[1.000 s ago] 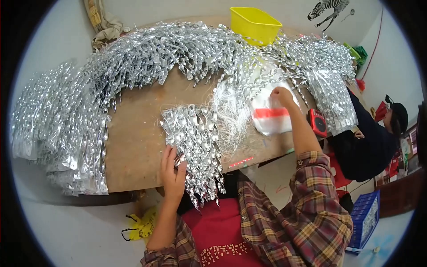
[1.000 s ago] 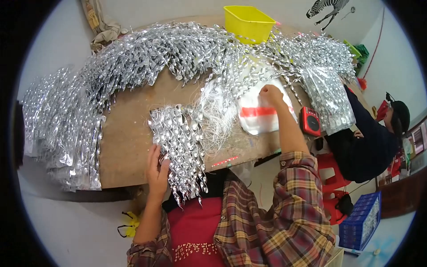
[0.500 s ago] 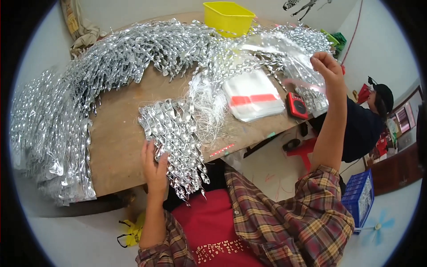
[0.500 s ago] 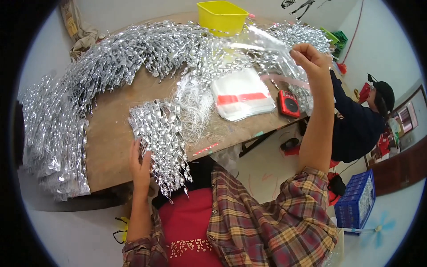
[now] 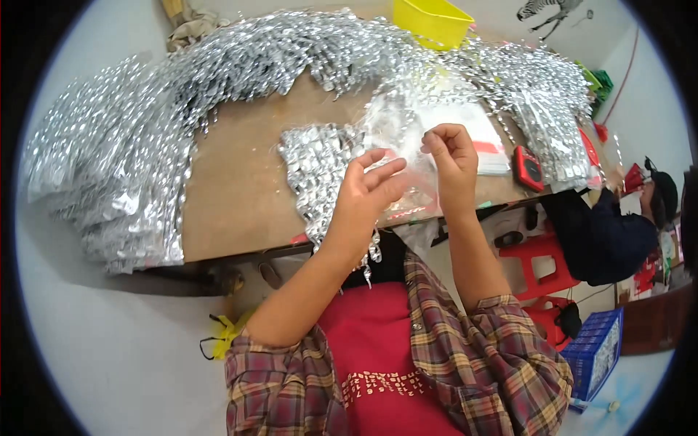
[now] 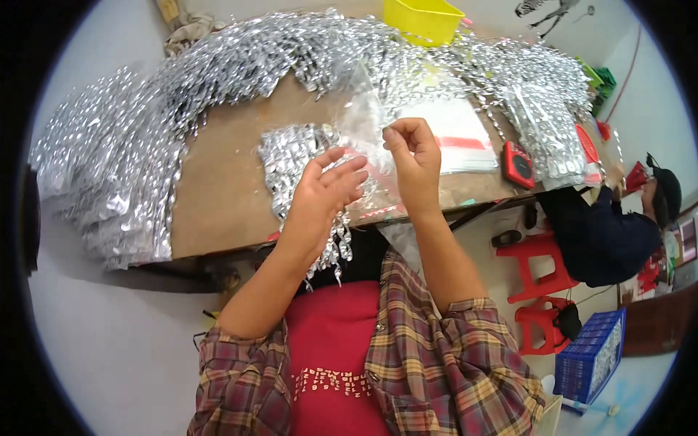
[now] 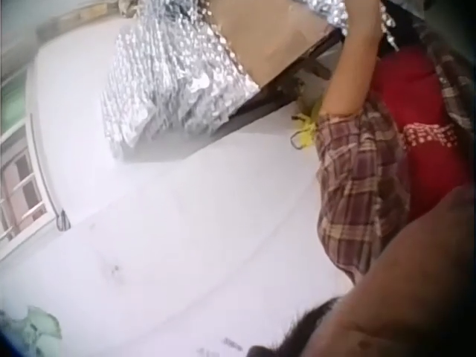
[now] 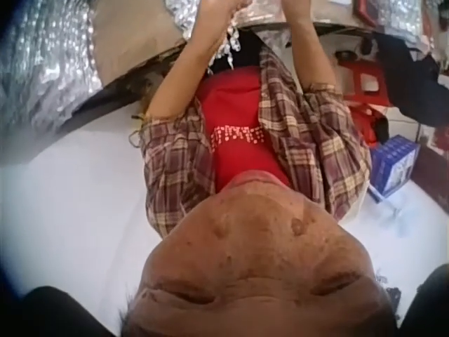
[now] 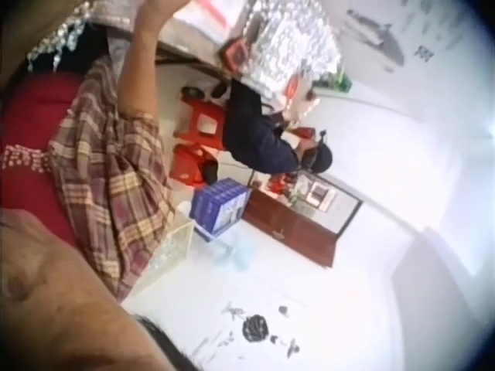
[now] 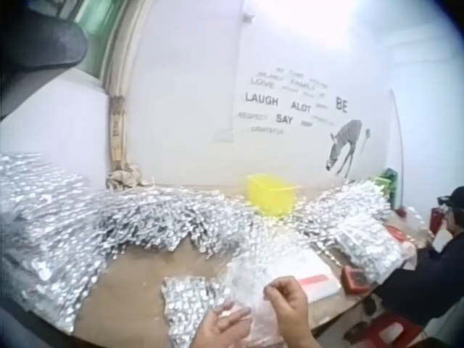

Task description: Arranging and packaging silver foil fringe decorations into plastic bags.

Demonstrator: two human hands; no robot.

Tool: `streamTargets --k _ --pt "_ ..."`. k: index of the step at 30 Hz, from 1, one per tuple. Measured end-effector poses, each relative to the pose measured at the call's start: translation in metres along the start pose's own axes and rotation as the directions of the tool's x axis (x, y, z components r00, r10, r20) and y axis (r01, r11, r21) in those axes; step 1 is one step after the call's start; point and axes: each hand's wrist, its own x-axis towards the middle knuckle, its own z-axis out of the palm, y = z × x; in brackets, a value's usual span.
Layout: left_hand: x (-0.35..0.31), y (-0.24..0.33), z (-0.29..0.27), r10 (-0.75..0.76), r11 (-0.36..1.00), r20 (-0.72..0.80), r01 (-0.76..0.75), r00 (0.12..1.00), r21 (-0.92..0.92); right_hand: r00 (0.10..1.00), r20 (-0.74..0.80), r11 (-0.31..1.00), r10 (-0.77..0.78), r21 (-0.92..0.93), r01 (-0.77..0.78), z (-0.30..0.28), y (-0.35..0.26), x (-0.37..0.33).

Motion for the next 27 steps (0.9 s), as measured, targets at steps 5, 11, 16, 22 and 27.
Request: streamTargets --k 5,11,16,22,27 --pt "0.003 -0.012 -0.023 -0.010 1.000 -0.141 0.007 0.990 -0.023 0.999 -0.001 0.998 -0.051 0.020 0.051 0.014 -0.002 -0.010" --pt "0.012 -0.004 -0.024 0.004 0.994 -0.075 -0.013 0.997 -0.109 0.981 0.061 0.966 -0.186 -0.172 0.193 0.013 -0.013 -0.007" --pt "-0.010 0.024 -0.006 0.196 0.975 -0.062 -0.202 0.979 -0.091 0.842 0.253 0.698 -0.476 -0.474 0.537 0.020 -0.045 -0.023" --pt "-0.035 0.031 0.007 0.405 0.902 0.006 -0.400 0.914 0.164 0.786 0.386 0.622 -0.482 -0.481 0.618 0.021 -0.051 -0.033" --pt "-0.041 0.041 -0.002 0.434 0.850 0.038 -0.423 0.900 0.314 0.858 0.387 0.771 -0.337 -0.410 0.487 0.021 -0.049 -0.029"
